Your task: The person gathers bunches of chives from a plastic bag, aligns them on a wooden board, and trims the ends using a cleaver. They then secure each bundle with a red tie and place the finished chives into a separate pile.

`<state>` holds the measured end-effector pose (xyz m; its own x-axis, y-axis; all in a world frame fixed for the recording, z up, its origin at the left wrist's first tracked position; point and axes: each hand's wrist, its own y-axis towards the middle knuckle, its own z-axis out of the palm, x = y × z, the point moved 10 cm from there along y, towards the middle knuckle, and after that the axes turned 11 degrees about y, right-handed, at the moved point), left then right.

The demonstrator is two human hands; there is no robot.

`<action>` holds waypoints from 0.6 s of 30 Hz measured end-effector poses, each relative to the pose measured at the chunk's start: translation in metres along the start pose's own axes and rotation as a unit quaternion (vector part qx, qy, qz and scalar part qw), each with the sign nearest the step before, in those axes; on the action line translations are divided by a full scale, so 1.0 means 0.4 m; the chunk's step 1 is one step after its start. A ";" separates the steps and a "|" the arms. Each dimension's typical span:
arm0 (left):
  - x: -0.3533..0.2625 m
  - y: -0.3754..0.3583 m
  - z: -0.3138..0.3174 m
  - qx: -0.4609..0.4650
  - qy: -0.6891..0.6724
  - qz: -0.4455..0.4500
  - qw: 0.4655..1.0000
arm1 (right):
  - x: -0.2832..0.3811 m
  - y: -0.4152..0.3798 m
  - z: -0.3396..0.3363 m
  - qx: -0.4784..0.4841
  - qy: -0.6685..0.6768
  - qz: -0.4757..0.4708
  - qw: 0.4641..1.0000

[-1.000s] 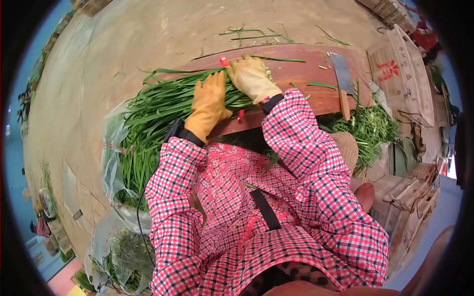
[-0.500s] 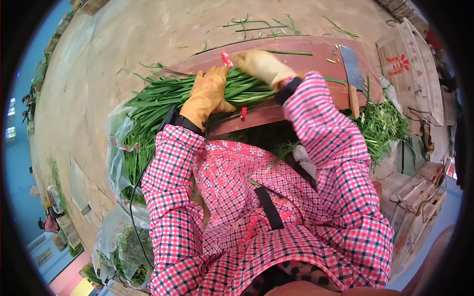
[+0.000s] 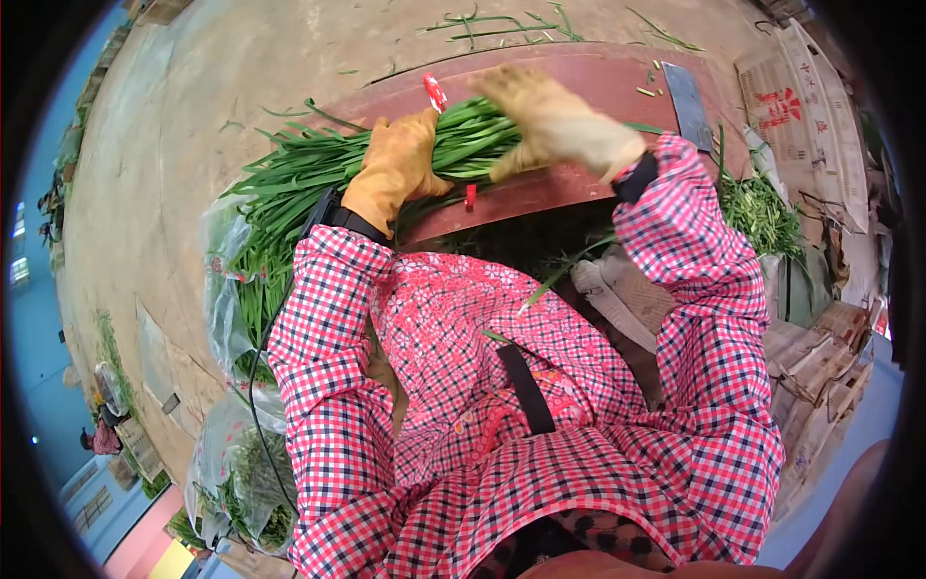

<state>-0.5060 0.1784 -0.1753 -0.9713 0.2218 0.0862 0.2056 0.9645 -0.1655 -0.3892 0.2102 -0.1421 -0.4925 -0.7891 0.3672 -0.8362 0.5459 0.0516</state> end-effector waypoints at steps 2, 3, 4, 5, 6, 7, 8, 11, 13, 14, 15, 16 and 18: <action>-0.010 -0.008 0.000 -0.012 0.008 0.011 1.000 | 0.031 -0.021 0.088 -0.009 -0.124 -0.024 0.992; -0.014 -0.012 0.005 -0.041 0.006 0.027 0.999 | 0.032 -0.037 0.101 -0.029 -0.143 -0.024 0.989; -0.023 -0.018 -0.013 -0.071 0.005 0.044 0.997 | 0.035 -0.051 0.105 -0.049 -0.161 -0.023 0.985; -0.021 -0.013 -0.011 -0.050 0.012 0.048 0.998 | 0.035 -0.058 0.110 -0.069 -0.180 -0.022 0.981; -0.016 -0.002 -0.013 -0.030 0.019 0.052 0.998 | 0.020 -0.047 0.118 -0.085 -0.189 -0.015 0.978; -0.016 0.007 -0.010 -0.007 0.022 0.057 0.998 | 0.007 -0.034 0.116 -0.064 -0.148 -0.003 0.987; -0.005 0.017 -0.026 -0.021 -0.002 0.070 0.997 | 0.000 -0.020 0.102 -0.042 -0.107 0.010 0.993; -0.019 0.018 -0.034 -0.037 0.037 0.075 0.996 | 0.020 -0.042 0.095 -0.059 -0.113 0.019 0.992; -0.045 -0.011 -0.020 -0.083 0.023 0.074 0.993 | 0.041 -0.096 0.090 -0.091 -0.164 0.002 0.982; -0.047 -0.018 -0.032 -0.092 0.007 0.081 0.992 | 0.044 -0.100 0.039 -0.083 -0.088 -0.027 0.992; -0.047 -0.022 -0.038 -0.091 0.011 0.081 0.992 | -0.007 -0.072 0.013 0.036 0.092 0.046 0.994; -0.047 -0.022 -0.043 -0.091 0.014 0.081 0.992 | -0.029 -0.042 -0.041 -0.008 0.053 0.035 0.998; -0.044 -0.016 -0.050 -0.110 0.018 0.089 0.990 | -0.065 0.043 -0.090 -0.069 -0.034 -0.022 0.997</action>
<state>-0.4877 0.1713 -0.1560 -0.9136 0.3914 0.1103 0.3973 0.9169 0.0374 -0.3820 0.2502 -0.1175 -0.4750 -0.8282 0.2973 -0.8186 0.5399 0.1961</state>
